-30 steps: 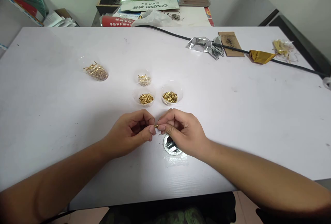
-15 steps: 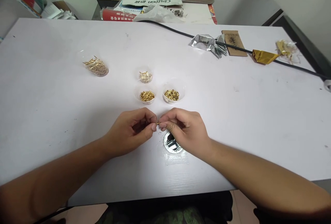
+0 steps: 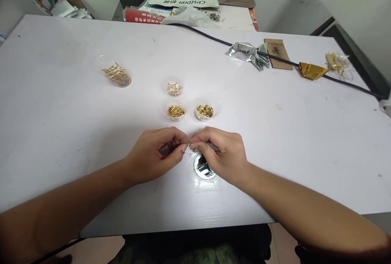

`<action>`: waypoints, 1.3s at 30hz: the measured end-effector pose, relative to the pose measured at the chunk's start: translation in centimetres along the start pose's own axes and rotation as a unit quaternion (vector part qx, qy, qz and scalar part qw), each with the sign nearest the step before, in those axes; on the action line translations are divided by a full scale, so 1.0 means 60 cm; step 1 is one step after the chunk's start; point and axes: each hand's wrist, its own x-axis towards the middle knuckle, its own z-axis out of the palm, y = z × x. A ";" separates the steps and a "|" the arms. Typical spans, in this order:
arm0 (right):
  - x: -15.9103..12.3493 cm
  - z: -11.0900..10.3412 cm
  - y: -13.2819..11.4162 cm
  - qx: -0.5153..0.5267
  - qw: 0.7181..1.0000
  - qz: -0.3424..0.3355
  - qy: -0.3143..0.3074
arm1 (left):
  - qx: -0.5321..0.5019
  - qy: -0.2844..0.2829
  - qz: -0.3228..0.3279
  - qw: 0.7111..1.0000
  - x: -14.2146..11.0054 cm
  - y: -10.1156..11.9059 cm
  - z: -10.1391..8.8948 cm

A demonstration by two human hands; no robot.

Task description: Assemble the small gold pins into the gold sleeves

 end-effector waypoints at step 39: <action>0.005 0.010 0.004 0.047 0.999 -0.008 0.007 | 0.062 0.079 0.086 0.991 -0.003 -0.008 0.010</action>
